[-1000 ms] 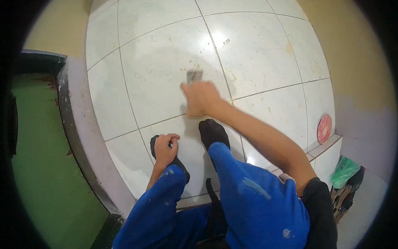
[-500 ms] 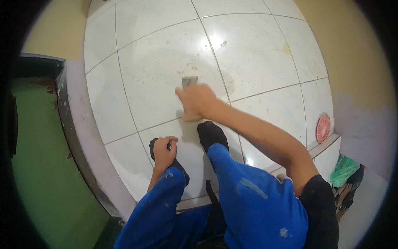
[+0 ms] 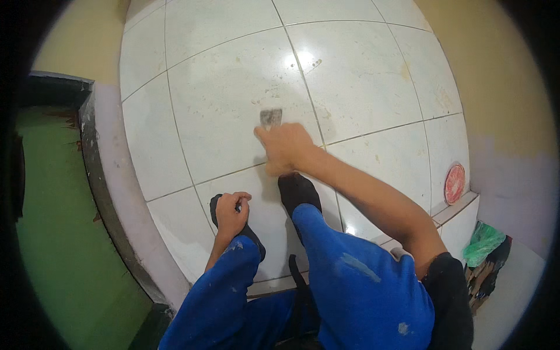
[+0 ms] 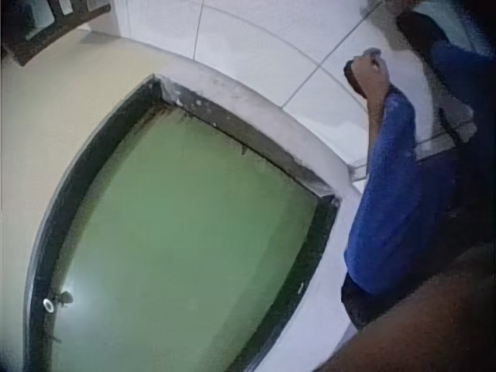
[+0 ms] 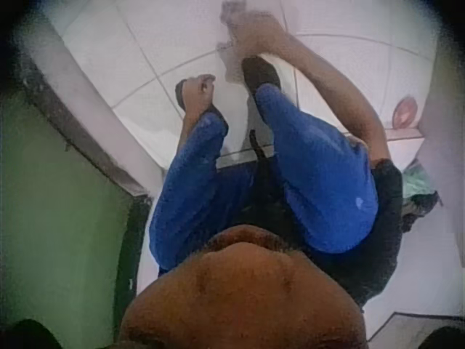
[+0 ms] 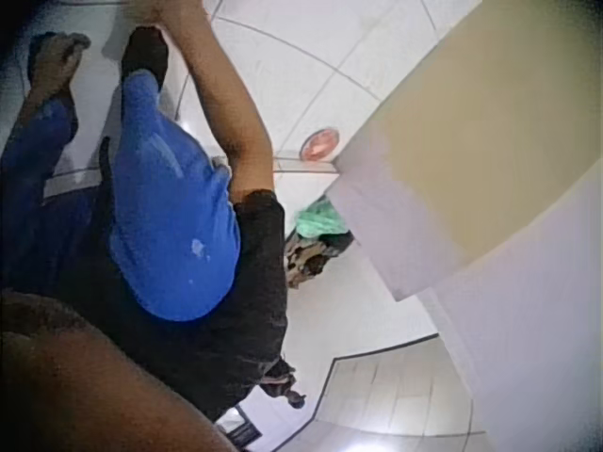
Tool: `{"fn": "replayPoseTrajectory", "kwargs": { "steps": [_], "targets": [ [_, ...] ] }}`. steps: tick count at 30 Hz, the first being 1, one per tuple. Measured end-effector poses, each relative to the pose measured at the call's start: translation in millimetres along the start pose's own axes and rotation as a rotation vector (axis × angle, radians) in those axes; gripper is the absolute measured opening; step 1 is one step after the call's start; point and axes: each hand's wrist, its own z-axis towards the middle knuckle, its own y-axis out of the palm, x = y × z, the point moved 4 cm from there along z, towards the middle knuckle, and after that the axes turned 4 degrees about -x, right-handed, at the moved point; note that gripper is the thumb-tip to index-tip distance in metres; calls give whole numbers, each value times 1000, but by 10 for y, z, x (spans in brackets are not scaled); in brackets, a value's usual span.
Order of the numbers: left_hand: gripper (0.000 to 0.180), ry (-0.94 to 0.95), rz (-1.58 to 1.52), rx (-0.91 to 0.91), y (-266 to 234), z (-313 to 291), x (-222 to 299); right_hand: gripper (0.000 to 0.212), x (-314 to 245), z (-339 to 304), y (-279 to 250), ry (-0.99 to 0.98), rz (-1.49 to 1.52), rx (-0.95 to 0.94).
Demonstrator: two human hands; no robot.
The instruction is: The person scrapes a white tiled floor with a metal scraper to remove small patches of debris.
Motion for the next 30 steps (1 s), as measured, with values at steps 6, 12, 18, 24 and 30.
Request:
{"fn": "replayPoseTrajectory", "kwargs": {
  "steps": [6, 12, 18, 24, 30],
  "targets": [
    [11, 10, -14, 9, -13, -27, -13, 49, -8, 55, -72, 11, 3, -45],
    [11, 37, -5, 31, 6, -5, 18, 51, 268, 175, -150, 82, -17, -45],
    [11, 41, 0, 35, 0, -18, -2, 52, -119, -10, -33, -37, -35, -178],
    [10, -19, -19, -16, 7, -1, 11, 54, 284, 274, -159, 76, -51, 17],
    [10, 20, -21, 6, 16, -13, -29, 51, -285, -304, 237, -86, 73, -136]
  ]
}}
